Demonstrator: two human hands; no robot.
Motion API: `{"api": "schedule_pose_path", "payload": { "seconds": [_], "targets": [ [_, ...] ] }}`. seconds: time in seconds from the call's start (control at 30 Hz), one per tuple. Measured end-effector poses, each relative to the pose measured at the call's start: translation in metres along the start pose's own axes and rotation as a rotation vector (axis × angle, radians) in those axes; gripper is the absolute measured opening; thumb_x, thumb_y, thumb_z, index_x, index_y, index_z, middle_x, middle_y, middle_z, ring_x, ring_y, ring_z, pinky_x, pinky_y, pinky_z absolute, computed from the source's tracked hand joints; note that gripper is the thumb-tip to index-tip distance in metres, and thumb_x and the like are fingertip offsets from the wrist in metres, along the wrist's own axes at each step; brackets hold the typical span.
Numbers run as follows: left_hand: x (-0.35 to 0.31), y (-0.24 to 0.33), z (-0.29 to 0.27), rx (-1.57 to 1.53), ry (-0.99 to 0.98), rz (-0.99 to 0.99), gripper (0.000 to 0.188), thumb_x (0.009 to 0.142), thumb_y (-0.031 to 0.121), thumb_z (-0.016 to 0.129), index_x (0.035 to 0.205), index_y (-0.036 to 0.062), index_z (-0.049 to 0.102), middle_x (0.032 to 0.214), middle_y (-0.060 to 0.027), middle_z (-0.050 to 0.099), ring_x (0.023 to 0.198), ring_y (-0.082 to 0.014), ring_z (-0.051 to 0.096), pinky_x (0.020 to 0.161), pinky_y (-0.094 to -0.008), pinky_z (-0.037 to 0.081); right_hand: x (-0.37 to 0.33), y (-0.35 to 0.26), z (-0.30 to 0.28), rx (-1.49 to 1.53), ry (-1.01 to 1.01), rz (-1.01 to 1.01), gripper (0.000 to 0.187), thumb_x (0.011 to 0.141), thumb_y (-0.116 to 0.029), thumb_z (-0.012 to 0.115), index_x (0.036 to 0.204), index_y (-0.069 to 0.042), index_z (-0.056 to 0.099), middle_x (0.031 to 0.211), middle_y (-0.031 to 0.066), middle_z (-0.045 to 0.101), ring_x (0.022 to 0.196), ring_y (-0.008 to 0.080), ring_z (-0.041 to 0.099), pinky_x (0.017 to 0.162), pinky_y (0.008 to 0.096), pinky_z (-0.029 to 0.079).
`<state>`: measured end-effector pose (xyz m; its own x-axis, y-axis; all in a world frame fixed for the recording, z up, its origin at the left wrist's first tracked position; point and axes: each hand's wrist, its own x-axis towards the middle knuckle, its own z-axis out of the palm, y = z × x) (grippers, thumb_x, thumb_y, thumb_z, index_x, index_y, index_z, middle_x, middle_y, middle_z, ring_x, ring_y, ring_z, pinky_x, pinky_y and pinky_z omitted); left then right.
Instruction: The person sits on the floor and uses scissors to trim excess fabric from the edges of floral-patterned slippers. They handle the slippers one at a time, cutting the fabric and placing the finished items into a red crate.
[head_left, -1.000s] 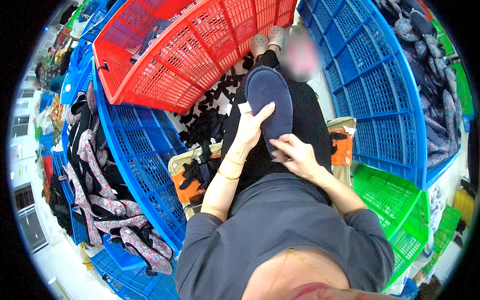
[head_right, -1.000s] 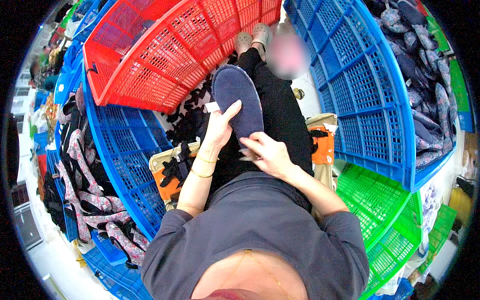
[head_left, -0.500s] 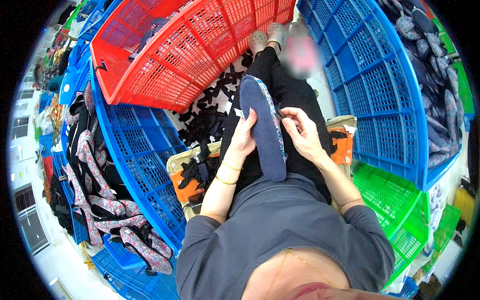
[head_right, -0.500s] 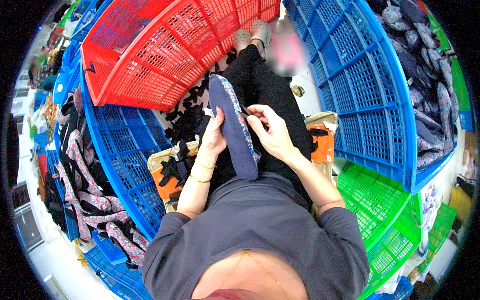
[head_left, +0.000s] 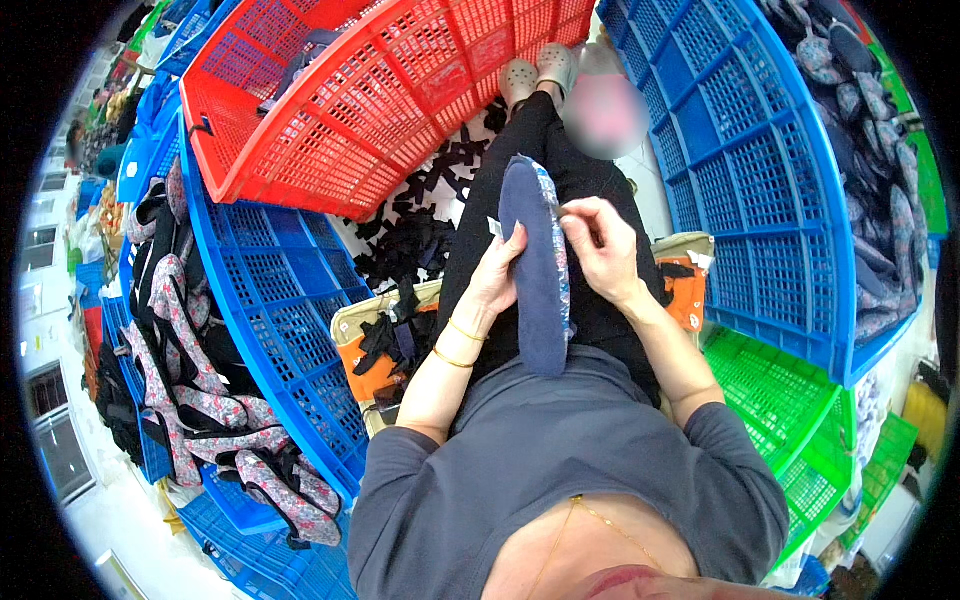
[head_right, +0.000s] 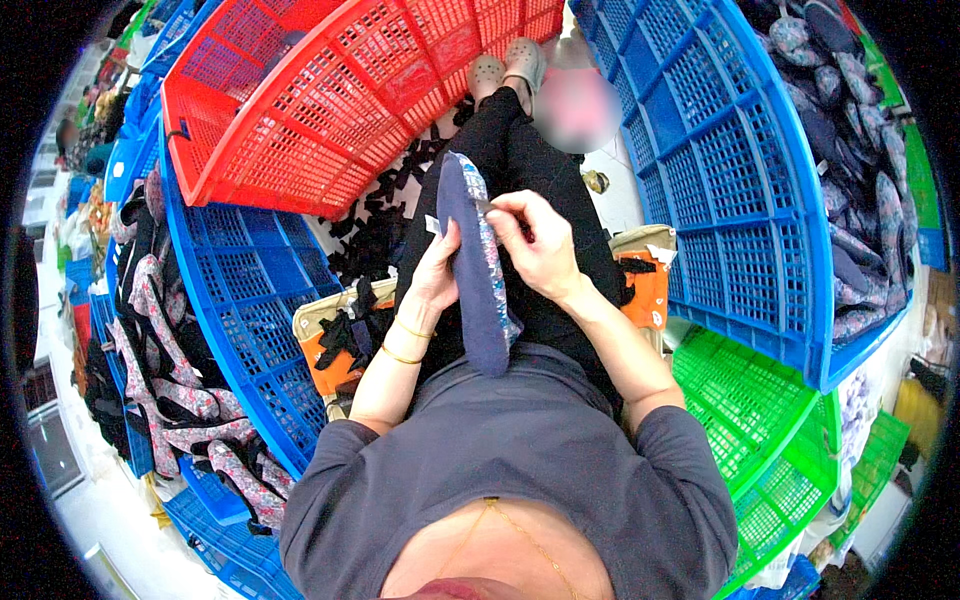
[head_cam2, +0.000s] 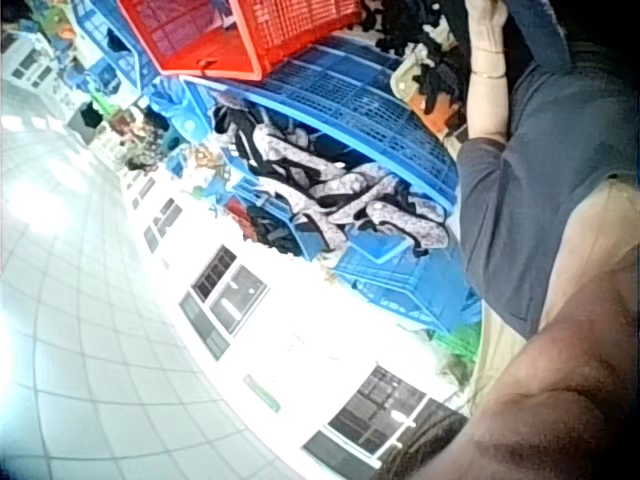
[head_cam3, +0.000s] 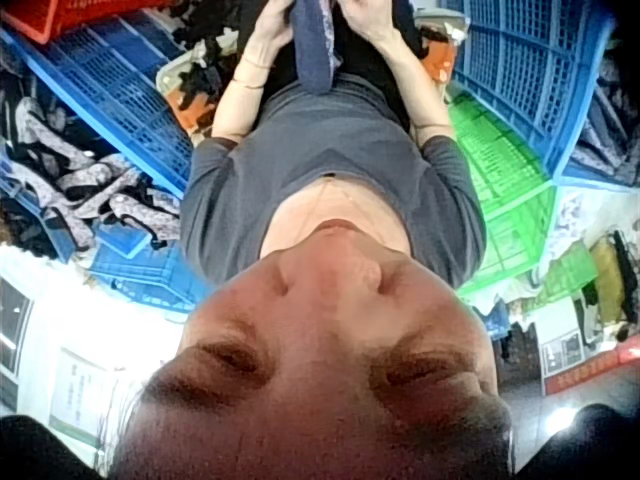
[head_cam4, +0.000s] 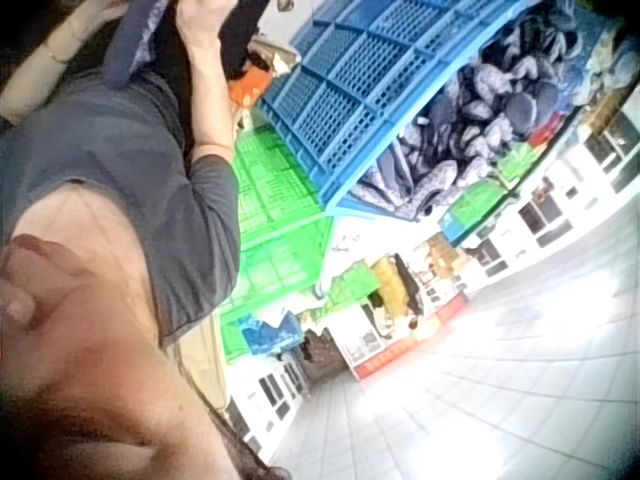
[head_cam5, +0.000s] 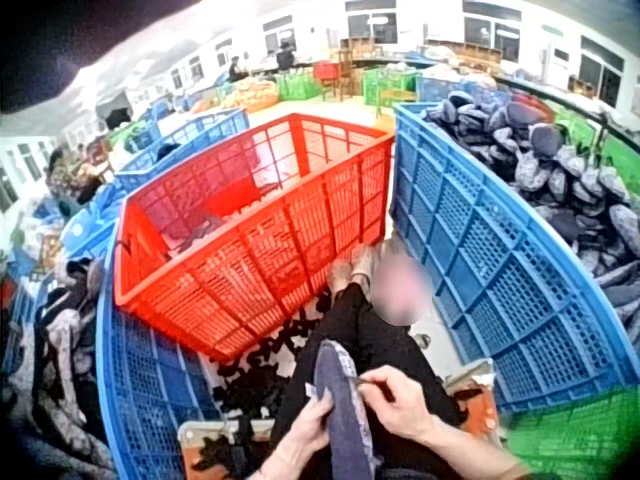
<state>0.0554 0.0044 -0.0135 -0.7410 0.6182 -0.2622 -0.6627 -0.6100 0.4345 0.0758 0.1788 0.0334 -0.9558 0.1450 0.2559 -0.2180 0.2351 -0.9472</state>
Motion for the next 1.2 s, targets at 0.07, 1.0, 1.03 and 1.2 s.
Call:
{"api": "schedule_pose_path", "payload": {
  "seconds": [0.07, 1.0, 1.03, 1.2],
  "targets": [
    [0.0, 0.0, 0.005, 0.094, 0.068, 0.058, 0.042, 0.092, 0.029, 0.064, 0.126, 0.007, 0.052, 0.111, -0.0053, 0.064, 0.097, -0.017, 0.064, 0.086, -0.0336, 0.054, 0.008, -0.001, -0.003, 0.305, 0.117, 0.128, 0.016, 0.097, -0.019, 0.059, 0.101, -0.004, 0.06, 0.076, -0.005, 0.052, 0.061, 0.0024, 0.044, 0.052, 0.0181, 0.037],
    [0.048, 0.287, 0.071, 0.372, 0.258, 1.206, 0.034, 0.099, 0.028, 0.05, 0.115, -0.0016, 0.052, 0.112, -0.0146, 0.056, 0.107, -0.0237, 0.052, 0.098, -0.0426, 0.048, 0.183, -0.06, -0.165, 0.212, 0.518, -0.095, 0.018, 0.091, -0.024, 0.064, 0.092, -0.006, 0.061, 0.07, -0.0043, 0.057, 0.045, 0.0017, 0.04, 0.039, 0.0178, 0.028],
    [0.046, 0.289, 0.061, 0.319, 0.264, 1.215, 0.033, 0.099, 0.025, 0.05, 0.118, -0.0019, 0.048, 0.114, -0.0164, 0.054, 0.112, -0.0253, 0.049, 0.103, -0.048, 0.047, 0.206, -0.076, -0.188, 0.068, 0.563, -0.174, 0.016, 0.091, -0.022, 0.063, 0.093, -0.006, 0.062, 0.071, -0.0023, 0.057, 0.048, 0.0023, 0.046, 0.041, 0.0191, 0.033],
    [0.049, 0.192, 0.029, 0.454, 0.435, 1.049, 0.046, 0.093, 0.009, 0.055, 0.134, 0.0006, 0.036, 0.129, -0.0172, 0.045, 0.12, -0.0262, 0.047, 0.104, -0.0481, 0.044, 0.332, 0.0, -0.36, -1.28, 0.694, 0.125, 0.031, 0.085, -0.025, 0.056, 0.1, 0.001, 0.064, 0.1, 0.0238, 0.067, 0.082, 0.0379, 0.068, 0.07, 0.0441, 0.054]
  ]
}}
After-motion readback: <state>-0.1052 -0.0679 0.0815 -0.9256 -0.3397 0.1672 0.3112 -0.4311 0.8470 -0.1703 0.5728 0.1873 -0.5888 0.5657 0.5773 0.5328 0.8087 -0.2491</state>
